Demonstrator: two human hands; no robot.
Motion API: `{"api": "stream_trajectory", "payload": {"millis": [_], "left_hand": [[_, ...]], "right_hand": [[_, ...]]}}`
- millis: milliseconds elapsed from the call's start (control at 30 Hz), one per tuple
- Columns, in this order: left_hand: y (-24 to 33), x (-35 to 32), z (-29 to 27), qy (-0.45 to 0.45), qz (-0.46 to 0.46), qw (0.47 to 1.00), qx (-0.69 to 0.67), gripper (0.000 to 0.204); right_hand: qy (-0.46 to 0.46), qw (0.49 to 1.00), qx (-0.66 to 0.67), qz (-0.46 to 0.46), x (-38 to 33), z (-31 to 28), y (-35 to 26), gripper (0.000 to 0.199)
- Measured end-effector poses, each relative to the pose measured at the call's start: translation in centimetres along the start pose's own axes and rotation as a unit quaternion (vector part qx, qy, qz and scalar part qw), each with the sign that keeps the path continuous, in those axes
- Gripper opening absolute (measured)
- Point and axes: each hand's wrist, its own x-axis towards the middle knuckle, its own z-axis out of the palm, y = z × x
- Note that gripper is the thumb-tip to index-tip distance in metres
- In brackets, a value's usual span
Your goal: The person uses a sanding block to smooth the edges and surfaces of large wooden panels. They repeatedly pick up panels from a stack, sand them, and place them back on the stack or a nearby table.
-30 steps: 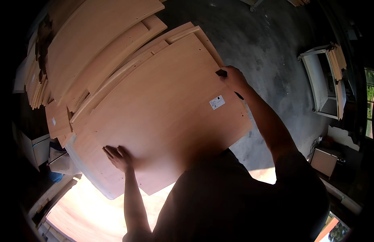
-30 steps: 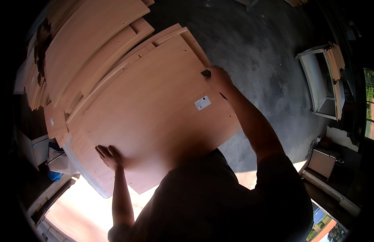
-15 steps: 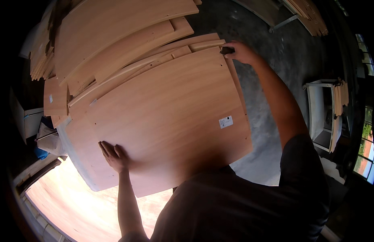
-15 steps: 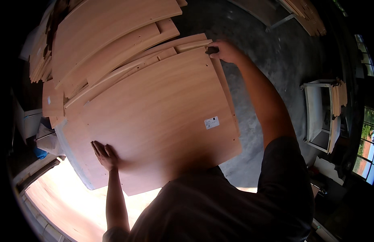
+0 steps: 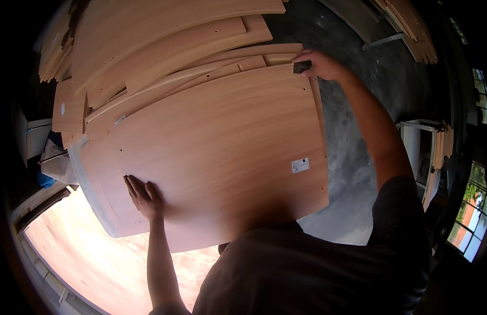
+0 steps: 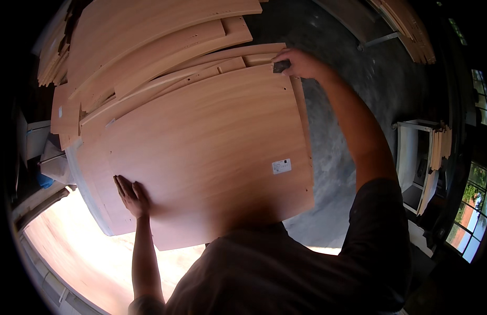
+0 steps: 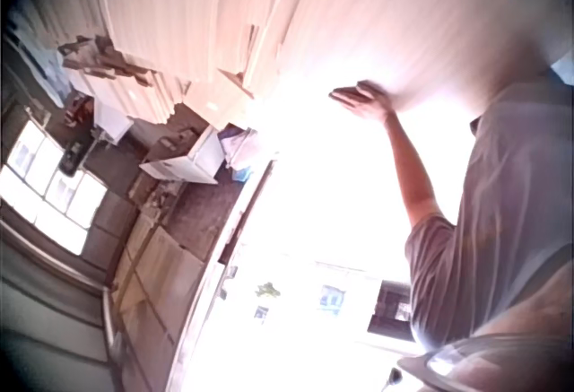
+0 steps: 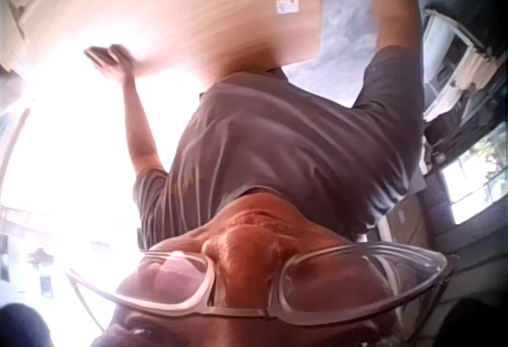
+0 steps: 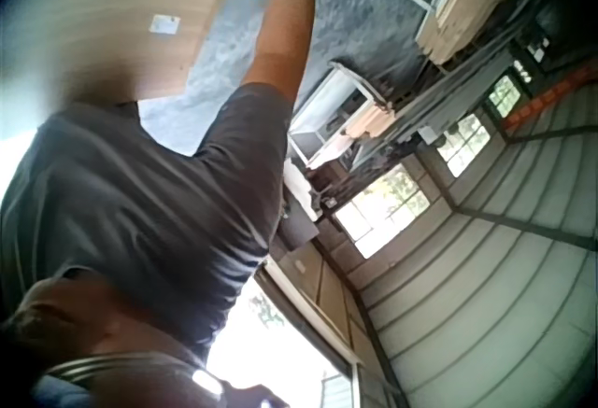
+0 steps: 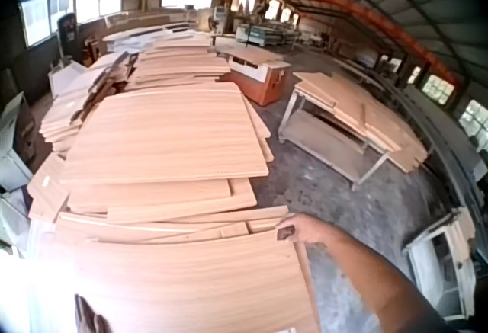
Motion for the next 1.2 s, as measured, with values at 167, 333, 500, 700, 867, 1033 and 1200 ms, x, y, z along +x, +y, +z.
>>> {"api": "stream_trajectory", "payload": {"millis": [167,333,500,700,867,1033,1200], "left_hand": [[-0.2,0.2,0.0,0.010,0.010,1.000,-0.004,0.061],[0.1,0.3,-0.6,-0.002,-0.030,0.999,-0.014,0.064],[0.2,0.3,-0.8,0.015,-0.044,0.998,-0.031,0.066],[-1.0,-2.6,-2.2,0.023,-0.079,0.987,-0.135,0.062],[-3.5,-14.9,-6.2,-0.017,-0.097,0.982,-0.163,0.061],[-4.1,-25.0,-8.0,0.004,-0.248,0.947,-0.202,0.061],[-4.3,-27.2,-6.1,0.120,-0.486,0.719,-0.482,0.031]], "right_hand": [[-0.025,0.996,-0.074,-0.054,4.2,3.6,-6.4,0.048],[-0.068,0.984,-0.145,-0.082,9.6,8.0,-14.9,0.047],[-0.083,0.966,-0.191,-0.152,15.8,13.9,-23.4,0.045],[-0.099,0.934,-0.266,-0.217,23.7,22.3,-36.0,0.043],[-0.170,0.926,-0.260,-0.216,28.4,25.1,-41.5,0.047],[-0.211,0.903,-0.285,-0.241,29.5,24.8,-43.1,0.051],[-0.265,0.843,-0.334,-0.327,31.0,24.6,-44.3,0.053]]}}
